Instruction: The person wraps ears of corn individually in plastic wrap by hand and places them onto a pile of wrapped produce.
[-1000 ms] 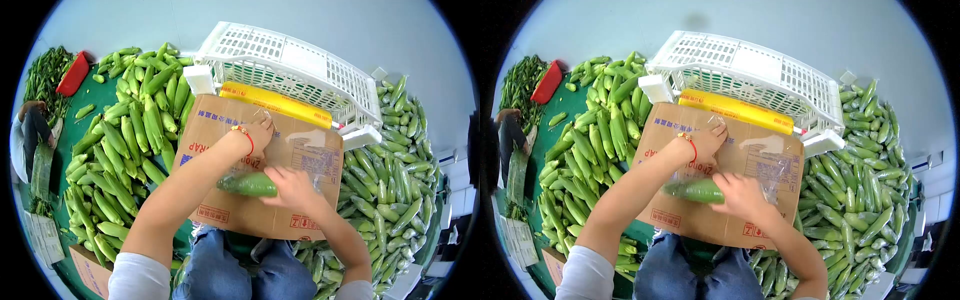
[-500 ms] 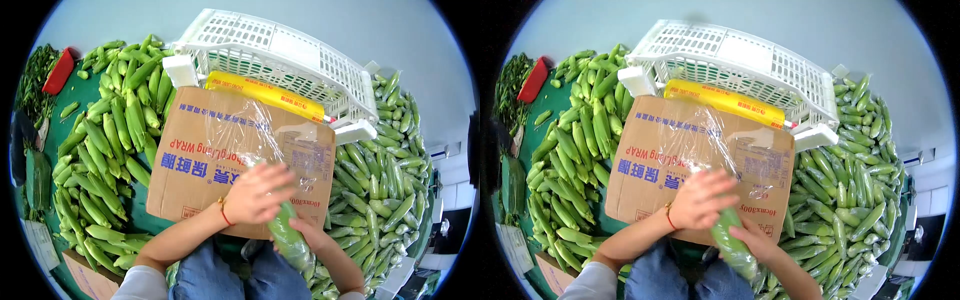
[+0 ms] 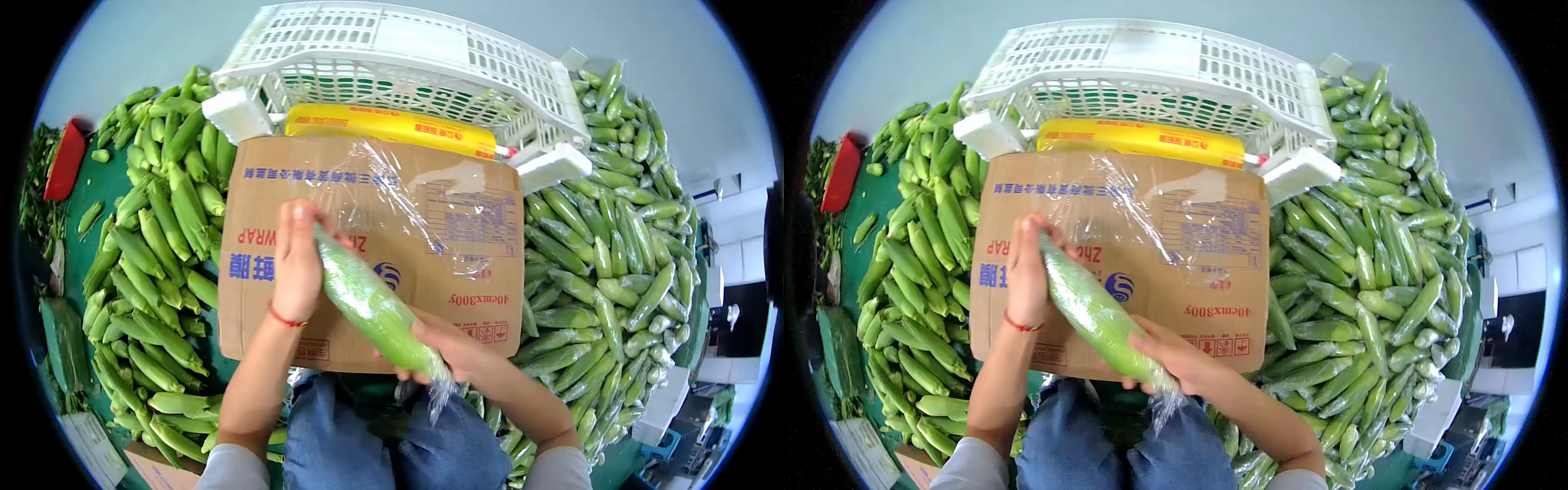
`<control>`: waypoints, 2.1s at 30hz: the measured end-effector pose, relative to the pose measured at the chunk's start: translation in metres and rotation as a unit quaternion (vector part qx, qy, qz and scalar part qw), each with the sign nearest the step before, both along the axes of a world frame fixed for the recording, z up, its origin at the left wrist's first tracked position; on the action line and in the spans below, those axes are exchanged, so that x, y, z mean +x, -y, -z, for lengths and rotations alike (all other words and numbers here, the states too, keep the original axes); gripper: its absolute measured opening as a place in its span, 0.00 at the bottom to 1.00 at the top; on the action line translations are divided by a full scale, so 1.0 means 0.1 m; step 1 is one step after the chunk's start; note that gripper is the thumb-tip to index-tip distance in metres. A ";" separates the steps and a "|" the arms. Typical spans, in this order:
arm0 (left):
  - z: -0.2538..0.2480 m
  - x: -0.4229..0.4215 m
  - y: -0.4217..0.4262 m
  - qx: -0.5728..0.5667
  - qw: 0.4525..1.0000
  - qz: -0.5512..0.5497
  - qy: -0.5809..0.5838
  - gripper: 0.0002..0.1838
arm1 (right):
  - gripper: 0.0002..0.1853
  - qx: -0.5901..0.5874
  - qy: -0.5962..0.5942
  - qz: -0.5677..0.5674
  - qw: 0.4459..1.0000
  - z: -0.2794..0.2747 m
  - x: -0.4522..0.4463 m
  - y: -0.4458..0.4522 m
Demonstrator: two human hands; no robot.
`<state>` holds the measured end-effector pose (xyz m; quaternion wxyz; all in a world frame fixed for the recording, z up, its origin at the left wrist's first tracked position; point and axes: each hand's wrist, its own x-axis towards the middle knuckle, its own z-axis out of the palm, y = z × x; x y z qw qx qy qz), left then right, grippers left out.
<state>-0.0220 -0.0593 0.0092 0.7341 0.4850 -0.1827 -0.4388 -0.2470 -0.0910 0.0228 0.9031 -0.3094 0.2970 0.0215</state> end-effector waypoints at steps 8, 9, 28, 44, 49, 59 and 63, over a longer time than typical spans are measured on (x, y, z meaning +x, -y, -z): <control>0.01 0.08 -0.76 0.218 0.964 0.004 0.154 0.23 | 0.18 -0.804 -0.009 0.073 0.590 -0.62 -0.25 0.10; 0.04 0.01 -0.80 0.225 0.974 -0.030 0.029 0.23 | 0.13 -0.806 0.018 0.132 0.577 -0.66 -0.26 0.14; -0.24 -1.06 -0.30 -0.007 0.792 0.344 0.505 0.42 | 0.37 -0.361 0.054 0.565 0.740 0.06 -0.31 -0.20; -0.24 -0.69 -0.52 0.108 0.645 0.396 0.644 0.28 | 0.43 -0.342 -0.705 0.563 0.262 0.32 -6.33 -0.64; -0.35 -0.71 -0.53 0.157 0.590 0.390 0.690 0.27 | 0.39 -0.382 -0.817 0.290 0.319 0.21 -6.55 -0.50; -0.14 -0.59 -0.53 0.146 0.540 0.392 0.730 0.30 | 0.58 -0.312 -0.900 0.124 0.277 0.09 -6.19 0.19; -0.27 -0.79 -0.47 0.138 0.524 0.393 0.743 0.29 | 0.58 -0.370 -0.853 0.213 0.301 0.18 -6.33 0.25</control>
